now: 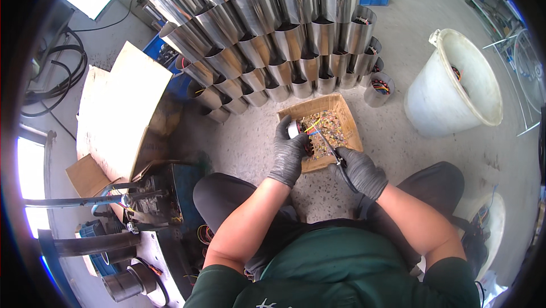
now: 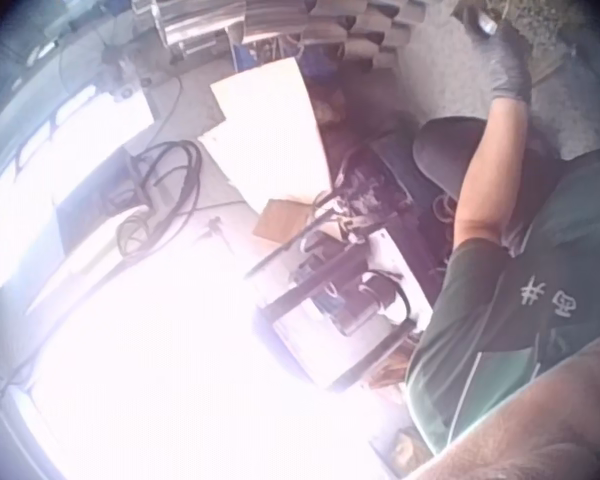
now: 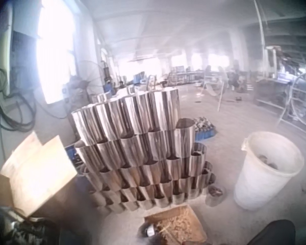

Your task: Manually assemble and prep motor coils by cutting wires and fitting them into metal housings using tools.

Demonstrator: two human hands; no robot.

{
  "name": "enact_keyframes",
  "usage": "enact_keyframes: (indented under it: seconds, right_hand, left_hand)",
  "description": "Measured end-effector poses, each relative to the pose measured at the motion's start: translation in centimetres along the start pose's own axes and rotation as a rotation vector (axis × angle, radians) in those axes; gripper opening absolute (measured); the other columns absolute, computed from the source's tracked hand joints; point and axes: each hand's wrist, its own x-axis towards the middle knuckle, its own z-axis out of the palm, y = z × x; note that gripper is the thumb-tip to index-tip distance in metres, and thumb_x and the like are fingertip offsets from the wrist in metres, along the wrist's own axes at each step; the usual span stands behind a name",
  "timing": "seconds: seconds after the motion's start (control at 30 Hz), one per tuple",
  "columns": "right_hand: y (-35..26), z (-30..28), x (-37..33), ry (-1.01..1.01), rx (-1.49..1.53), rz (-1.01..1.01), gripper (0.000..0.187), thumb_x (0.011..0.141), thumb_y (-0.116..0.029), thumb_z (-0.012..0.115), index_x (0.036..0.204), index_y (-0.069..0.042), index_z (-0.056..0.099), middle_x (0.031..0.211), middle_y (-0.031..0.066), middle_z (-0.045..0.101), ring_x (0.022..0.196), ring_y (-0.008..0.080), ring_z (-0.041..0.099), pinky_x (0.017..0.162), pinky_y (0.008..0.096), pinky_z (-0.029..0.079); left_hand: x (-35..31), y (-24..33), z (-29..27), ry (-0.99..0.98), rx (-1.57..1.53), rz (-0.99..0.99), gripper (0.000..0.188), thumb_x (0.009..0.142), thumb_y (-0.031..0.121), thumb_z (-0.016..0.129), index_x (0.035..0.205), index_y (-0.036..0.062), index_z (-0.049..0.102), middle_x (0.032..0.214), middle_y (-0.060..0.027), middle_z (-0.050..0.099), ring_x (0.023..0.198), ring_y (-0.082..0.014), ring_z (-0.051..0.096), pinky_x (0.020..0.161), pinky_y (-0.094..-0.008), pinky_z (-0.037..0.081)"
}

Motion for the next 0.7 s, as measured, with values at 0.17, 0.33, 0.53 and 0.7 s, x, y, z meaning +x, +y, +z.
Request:
enact_keyframes:
  seconds: [0.17,0.33,0.53,0.7]
  right_hand:
    - [0.9,0.4,0.8,-0.042,0.092,-0.002,0.039,0.089,-0.034,0.075,0.108,-0.002,0.065,0.08,0.0156,0.068,0.071,0.0325,0.066,0.069,0.0435,0.052]
    - [3.0,1.9,1.1,-0.174,0.557,0.179,0.039,0.092,-0.034,0.074,0.113,-0.004,0.063,0.075,0.0093,0.064,0.063,0.0237,0.063,0.059,0.0358,0.049]
    - [0.9,-0.3,0.6,-0.362,1.051,0.468,0.029,0.095,-0.024,0.069,0.116,-0.008,0.058,0.065,0.0018,0.054,0.044,0.0152,0.051,0.04,0.03,0.041]
    - [1.8,1.2,-0.2,-0.321,1.154,0.474,0.022,0.093,-0.011,0.061,0.114,-0.006,0.056,0.065,0.0034,0.055,0.041,0.0156,0.049,0.036,0.032,0.04]
  left_hand:
    - [-0.3,0.0,-0.2,-0.009,0.006,0.017,0.079,0.079,-0.006,0.067,0.152,0.0059,0.039,0.122,-0.015,0.061,0.101,-0.0243,0.064,0.084,-0.0365,0.058]
    - [-1.6,0.6,0.7,-0.078,0.041,-0.056,0.077,0.079,-0.004,0.067,0.151,0.0052,0.04,0.123,-0.0154,0.06,0.103,-0.0242,0.064,0.086,-0.0363,0.058]
    - [-2.0,0.0,1.1,-0.101,0.069,-0.052,0.074,0.081,-0.002,0.067,0.15,0.0044,0.041,0.124,-0.0155,0.061,0.107,-0.0241,0.063,0.089,-0.0363,0.056]
    - [-1.6,-0.9,1.2,-0.066,0.087,-0.056,0.074,0.081,-0.003,0.067,0.149,0.0039,0.041,0.122,-0.0141,0.061,0.103,-0.0237,0.064,0.086,-0.0357,0.057]
